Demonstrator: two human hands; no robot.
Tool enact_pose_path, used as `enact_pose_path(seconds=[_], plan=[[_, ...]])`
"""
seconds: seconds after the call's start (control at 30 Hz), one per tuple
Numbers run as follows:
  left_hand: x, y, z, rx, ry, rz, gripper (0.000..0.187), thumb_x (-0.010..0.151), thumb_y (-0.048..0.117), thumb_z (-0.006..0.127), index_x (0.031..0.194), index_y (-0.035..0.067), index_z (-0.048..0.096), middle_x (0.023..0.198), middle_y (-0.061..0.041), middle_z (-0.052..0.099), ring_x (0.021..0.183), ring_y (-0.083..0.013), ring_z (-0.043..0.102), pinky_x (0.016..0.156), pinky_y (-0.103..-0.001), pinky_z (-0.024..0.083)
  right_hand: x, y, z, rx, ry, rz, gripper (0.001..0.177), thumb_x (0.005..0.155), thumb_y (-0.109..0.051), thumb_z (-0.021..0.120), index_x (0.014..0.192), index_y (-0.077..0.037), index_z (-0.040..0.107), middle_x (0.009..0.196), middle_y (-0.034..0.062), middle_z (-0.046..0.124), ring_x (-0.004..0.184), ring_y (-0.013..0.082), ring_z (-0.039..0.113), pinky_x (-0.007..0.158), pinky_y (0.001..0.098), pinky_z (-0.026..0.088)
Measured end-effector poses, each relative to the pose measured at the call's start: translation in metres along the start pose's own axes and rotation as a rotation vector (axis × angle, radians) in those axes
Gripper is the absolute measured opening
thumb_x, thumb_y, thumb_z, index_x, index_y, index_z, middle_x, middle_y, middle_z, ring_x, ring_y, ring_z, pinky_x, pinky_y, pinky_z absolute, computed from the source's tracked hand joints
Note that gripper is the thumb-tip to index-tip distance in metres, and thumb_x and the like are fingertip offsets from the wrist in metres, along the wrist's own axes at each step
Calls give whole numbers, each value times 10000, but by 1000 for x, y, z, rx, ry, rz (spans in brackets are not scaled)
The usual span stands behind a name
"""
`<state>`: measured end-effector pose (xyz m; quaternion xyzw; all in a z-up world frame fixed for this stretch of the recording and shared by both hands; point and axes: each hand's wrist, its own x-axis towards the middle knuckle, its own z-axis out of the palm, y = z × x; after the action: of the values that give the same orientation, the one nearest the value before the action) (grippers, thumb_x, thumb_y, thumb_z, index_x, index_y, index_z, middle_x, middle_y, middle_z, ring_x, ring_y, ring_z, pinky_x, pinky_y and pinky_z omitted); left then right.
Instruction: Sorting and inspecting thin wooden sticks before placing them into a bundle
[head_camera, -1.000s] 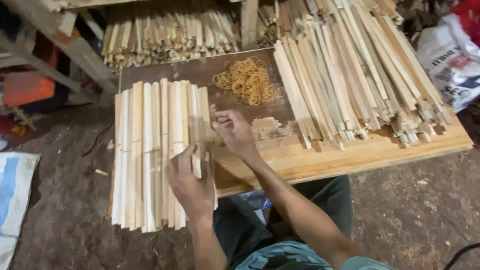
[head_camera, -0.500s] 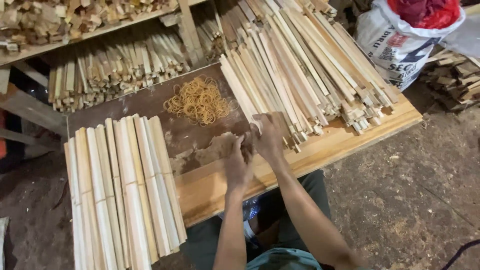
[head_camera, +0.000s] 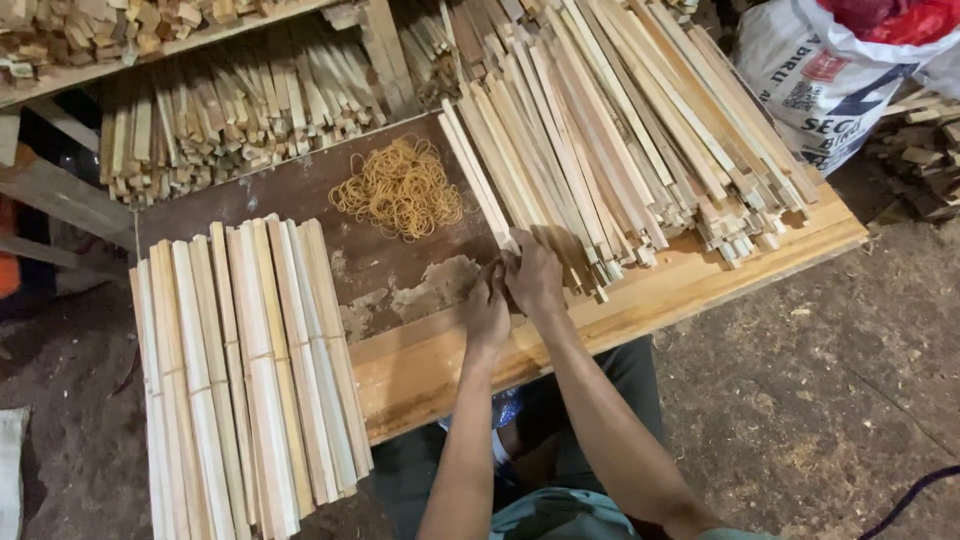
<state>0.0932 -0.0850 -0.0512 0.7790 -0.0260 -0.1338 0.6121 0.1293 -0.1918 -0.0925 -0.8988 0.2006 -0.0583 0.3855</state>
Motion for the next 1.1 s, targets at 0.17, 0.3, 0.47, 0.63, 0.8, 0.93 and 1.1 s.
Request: enact_pose_path(seconds=[0.17, 0.3, 0.47, 0.63, 0.8, 0.93, 1.1], plan=[[0, -1, 2, 159, 8, -45, 438, 1005, 256, 383, 1385, 148, 572, 1323, -189, 640, 1259, -399, 577, 1047, -551, 451, 18, 30, 20, -141, -54, 59, 444, 881, -309, 702, 1317, -256, 639, 1258, 119, 669, 1076, 401, 693, 894, 537, 579], [4, 8, -7, 136, 89, -113, 395, 1022, 310, 436, 1348, 149, 588, 1286, -149, 662, 1242, -320, 615, 1004, -443, 508, 13, 31, 14, -247, -127, 137, 393, 906, -362, 613, 1216, -142, 711, 1300, 131, 641, 1047, 476, 689, 893, 591, 569], [9, -7, -4, 84, 158, -25, 360, 1018, 318, 538, 1238, 51, 637, 1183, -226, 652, 1167, -398, 618, 956, -476, 517, -12, 3, -6, -141, -127, 109, 348, 866, -331, 643, 1203, -260, 691, 1170, 113, 716, 1066, 436, 691, 890, 577, 568], [8, -6, 1, -14, 161, -33, 385, 999, 359, 612, 1151, 10, 672, 1118, -223, 662, 1109, -392, 641, 894, -480, 533, -30, -5, -21, -58, -73, 99, 328, 871, -352, 645, 1193, -286, 651, 1154, 98, 733, 1091, 406, 687, 911, 555, 557], [0, 5, 8, -320, 246, -107, 445, 863, 463, 762, 998, 48, 679, 937, -129, 612, 933, -258, 560, 790, -384, 480, -54, -28, -36, 386, 112, 9, 264, 872, -131, 700, 1134, -157, 709, 964, 178, 736, 999, 395, 708, 804, 522, 553], [5, -5, 9, -393, 259, -131, 438, 844, 469, 785, 1025, 81, 689, 960, -172, 661, 948, -277, 623, 785, -411, 504, -71, -33, -38, 622, 128, -11, 224, 873, -45, 721, 1096, -55, 700, 883, 170, 730, 869, 277, 708, 788, 425, 562], [4, -2, -6, -628, 219, -56, 255, 876, 312, 802, 1002, 117, 695, 787, -111, 674, 692, -189, 644, 571, -254, 449, -89, -56, -54, 927, 45, 48, 149, 893, 1, 711, 1027, -64, 699, 756, -12, 588, 671, 84, 571, 572, 223, 496]])
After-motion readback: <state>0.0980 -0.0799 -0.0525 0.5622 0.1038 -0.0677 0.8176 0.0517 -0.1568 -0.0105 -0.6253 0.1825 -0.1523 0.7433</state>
